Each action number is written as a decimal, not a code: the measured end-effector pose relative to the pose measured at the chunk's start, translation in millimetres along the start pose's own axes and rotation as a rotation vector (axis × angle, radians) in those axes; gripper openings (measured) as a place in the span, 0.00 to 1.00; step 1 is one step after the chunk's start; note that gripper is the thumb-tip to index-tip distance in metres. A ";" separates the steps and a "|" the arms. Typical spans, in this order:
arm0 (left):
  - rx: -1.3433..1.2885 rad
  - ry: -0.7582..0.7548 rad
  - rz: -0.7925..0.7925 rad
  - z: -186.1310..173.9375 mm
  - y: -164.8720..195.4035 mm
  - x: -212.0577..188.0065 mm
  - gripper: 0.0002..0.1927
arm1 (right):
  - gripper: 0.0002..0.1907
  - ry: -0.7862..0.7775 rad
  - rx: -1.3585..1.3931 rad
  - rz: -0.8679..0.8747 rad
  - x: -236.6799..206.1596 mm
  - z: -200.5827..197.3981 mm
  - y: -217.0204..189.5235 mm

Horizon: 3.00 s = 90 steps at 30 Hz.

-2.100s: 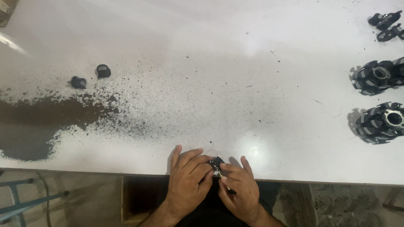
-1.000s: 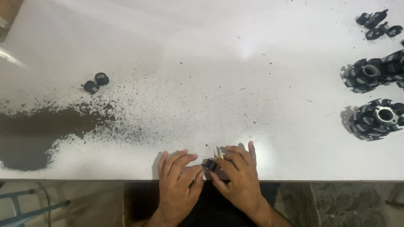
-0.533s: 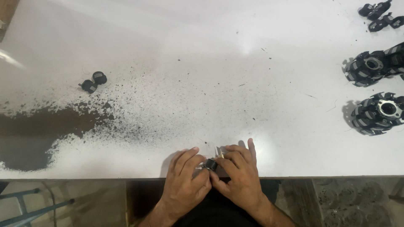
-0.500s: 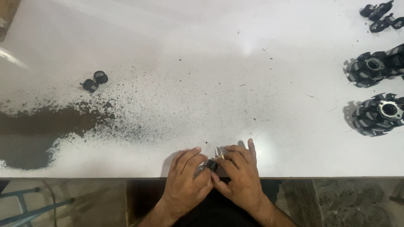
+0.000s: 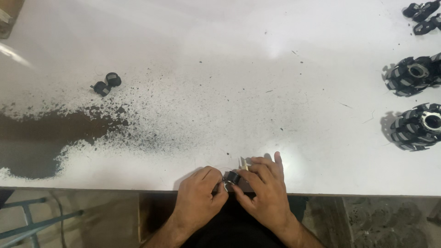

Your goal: The person trims excess flash from small black rubber wheel components using a small blade, working on one part at a time at a white table. Finished parts are set aside in a growing pile on the right while trimmed scrap accumulates on the table.

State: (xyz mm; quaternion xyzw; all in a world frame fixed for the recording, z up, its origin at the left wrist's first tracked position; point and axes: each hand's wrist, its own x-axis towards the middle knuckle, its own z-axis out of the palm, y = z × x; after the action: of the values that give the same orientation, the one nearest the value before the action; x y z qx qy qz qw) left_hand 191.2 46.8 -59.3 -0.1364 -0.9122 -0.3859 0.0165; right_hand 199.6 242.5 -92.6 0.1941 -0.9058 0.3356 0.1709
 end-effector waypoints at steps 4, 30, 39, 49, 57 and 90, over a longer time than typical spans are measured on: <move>-0.031 -0.051 -0.022 2.4 -2.3 1.0 0.06 | 0.15 0.182 0.098 -0.060 -13.1 -2.8 -5.7; -0.148 -0.022 0.162 2.8 -1.4 0.0 0.05 | 0.14 0.123 0.005 -0.079 3.7 -9.0 20.1; 0.104 -0.616 -0.194 -119.7 -48.0 -23.6 0.16 | 0.06 0.196 -0.098 0.272 17.0 -51.0 75.4; 0.404 0.321 -0.473 -201.4 -160.8 111.8 0.39 | 0.06 -0.586 0.587 -0.306 26.5 24.2 -57.0; 0.290 0.151 -0.411 -146.8 -118.5 82.1 0.13 | 0.08 -0.060 0.600 0.340 -22.1 13.8 31.6; 0.221 -0.027 0.265 -40.7 12.4 -10.1 0.31 | 0.20 0.029 -0.058 0.091 1.7 -7.2 -5.6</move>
State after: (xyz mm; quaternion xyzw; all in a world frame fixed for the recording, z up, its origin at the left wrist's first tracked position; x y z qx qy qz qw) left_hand 201.1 23.8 -23.4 -0.2582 -0.9232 -0.2759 0.0700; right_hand 202.1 243.1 -83.7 0.1428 -0.9205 0.3193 0.1741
